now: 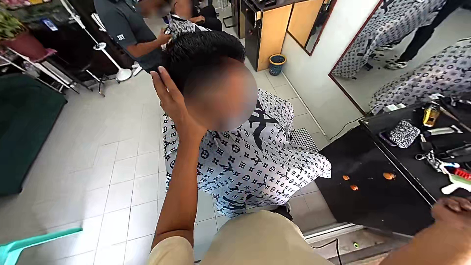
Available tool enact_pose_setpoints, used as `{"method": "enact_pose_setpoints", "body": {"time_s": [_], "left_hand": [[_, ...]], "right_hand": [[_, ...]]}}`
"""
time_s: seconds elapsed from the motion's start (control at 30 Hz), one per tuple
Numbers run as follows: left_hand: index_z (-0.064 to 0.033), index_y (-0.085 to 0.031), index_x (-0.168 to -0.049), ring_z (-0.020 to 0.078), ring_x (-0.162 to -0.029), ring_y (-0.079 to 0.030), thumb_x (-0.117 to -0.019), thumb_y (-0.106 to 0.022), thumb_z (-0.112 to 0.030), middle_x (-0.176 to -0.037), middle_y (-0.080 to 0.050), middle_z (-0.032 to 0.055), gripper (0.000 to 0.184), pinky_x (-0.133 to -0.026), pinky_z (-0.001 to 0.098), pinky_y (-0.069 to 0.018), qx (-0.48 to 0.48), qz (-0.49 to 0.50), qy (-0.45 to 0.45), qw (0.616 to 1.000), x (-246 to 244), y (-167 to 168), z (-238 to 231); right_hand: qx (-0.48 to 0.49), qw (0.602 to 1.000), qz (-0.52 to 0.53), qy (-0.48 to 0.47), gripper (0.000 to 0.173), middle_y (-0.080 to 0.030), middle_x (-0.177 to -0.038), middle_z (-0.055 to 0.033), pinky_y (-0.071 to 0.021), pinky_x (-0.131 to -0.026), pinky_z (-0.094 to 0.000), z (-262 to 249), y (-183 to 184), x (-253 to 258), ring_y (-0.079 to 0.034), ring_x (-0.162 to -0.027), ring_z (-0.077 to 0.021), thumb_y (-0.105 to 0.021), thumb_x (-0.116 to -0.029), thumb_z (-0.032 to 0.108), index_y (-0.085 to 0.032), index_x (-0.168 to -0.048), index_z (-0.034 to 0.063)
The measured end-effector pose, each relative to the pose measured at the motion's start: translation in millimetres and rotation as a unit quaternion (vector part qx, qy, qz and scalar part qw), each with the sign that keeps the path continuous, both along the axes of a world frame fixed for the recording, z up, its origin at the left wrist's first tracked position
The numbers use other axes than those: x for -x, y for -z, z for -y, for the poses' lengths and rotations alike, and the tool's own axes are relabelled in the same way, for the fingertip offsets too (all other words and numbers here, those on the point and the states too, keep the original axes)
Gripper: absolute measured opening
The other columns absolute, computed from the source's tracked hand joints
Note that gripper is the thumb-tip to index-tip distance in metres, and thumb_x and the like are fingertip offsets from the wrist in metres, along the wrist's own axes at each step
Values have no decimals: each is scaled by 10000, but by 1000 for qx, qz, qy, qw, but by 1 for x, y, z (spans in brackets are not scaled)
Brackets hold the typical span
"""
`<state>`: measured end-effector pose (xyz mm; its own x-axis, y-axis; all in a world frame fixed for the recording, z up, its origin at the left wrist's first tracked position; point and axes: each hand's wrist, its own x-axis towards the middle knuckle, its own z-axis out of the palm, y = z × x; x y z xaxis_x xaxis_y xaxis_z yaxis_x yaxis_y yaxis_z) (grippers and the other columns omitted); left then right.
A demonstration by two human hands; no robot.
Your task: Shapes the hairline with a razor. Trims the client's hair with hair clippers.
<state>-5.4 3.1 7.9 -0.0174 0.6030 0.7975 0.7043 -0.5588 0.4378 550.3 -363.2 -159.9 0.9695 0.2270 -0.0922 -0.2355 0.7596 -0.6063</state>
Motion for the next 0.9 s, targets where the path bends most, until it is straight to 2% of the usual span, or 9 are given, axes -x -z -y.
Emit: {"method": "enact_pose_setpoints", "body": {"time_s": [0.07, 0.13, 0.23, 0.33, 0.43, 0.57, 0.67, 0.77, 0.9], "left_hand": [[37, -127, -1621, 484, -1550, -123, -706, -816, -660, -1665, -74, 344, 1341, -1219, 651, -172, 3, -7, 43, 999, 7, -1, 0], [81, -105, -1606, 445, -1561, -126, -747, -818, -628, -1662, -81, 348, 1322, -1263, 570, -153, 11, 32, 106, 994, 21, -3, -4], [77, -4, -1608, 337, -1566, -175, -841, -769, -563, -1673, -85, 313, 1258, -1274, 443, -193, 59, 110, 147, 981, 42, 4, -21], [65, -21, -1613, 343, -1566, -183, -843, -769, -568, -1672, -107, 310, 1246, -1277, 461, -197, 83, 109, 148, 979, 52, 31, -38], [77, -74, -1609, 410, -1556, -187, -781, -777, -649, -1655, -144, 338, 1306, -1264, 529, -194, 82, 57, 126, 987, 57, 57, -51], [11, -93, -1632, 459, -1554, -147, -662, -835, -687, -1676, -108, 308, 1407, -1194, 678, -210, 122, -7, 87, 989, 67, 72, -50], [22, -46, -1631, 454, -1564, -103, -639, -858, -682, -1676, -59, 323, 1462, -1232, 648, -162, 127, 20, 101, 987, 72, 57, -35], [108, -60, -1597, 438, -1562, -134, -726, -793, -707, -1652, -92, 365, 1400, -1274, 543, -155, 44, 78, 126, 988, 51, 24, -16], [59, -120, -1616, 487, -1544, -144, -712, -811, -682, -1660, -103, 346, 1357, -1199, 688, -187, 5, 73, 55, 996, 3, -8, 7]], "right_hand": [[-145, 989, -8, -6, 621, -524, -554, 31, -427, -449, -163, -10, -9, 22, -462, -428, -37, -89, -1110, 408, -535, -825, 82], [-171, 985, 6, -14, 622, -543, -573, 15, -460, -478, -184, -19, -25, 43, -495, -451, -57, -101, -1121, 403, -550, -864, 58], [67, 993, 95, -17, 432, -646, -746, 16, -522, -539, -208, -31, -56, 65, -596, -568, -74, -167, -1140, 283, -553, -1054, 109], [359, 878, 317, -10, 385, -665, -1223, -76, -602, -856, -305, -35, -83, 74, -707, -985, -138, -329, -1123, 232, -456, -1369, -36], [434, 728, 531, 7, 446, -630, -1325, -225, -465, -1108, -337, -48, -112, 83, -621, -1237, -202, -449, -1106, 247, -559, -1331, -122], [392, 682, 613, -77, 445, -722, -1057, -119, -582, -918, -304, -80, -160, 136, -709, -932, -95, -443, -1107, 237, -499, -1382, -107], [370, 639, 664, -121, 445, -622, -836, -19, -527, -664, -206, -105, -175, 166, -572, -680, 3, -408, -1112, 275, -509, -1423, -27], [329, 597, 707, -188, 428, -573, -827, 0, -485, -618, -193, -135, -181, 191, -513, -658, 18, -427, -1104, 323, -519, -1383, 12], [254, 532, 760, -275, 330, -598, -824, -23, -519, -631, -210, -182, -185, 213, -558, -669, -16, -449, -1094, 294, -537, -1248, 15]]}}
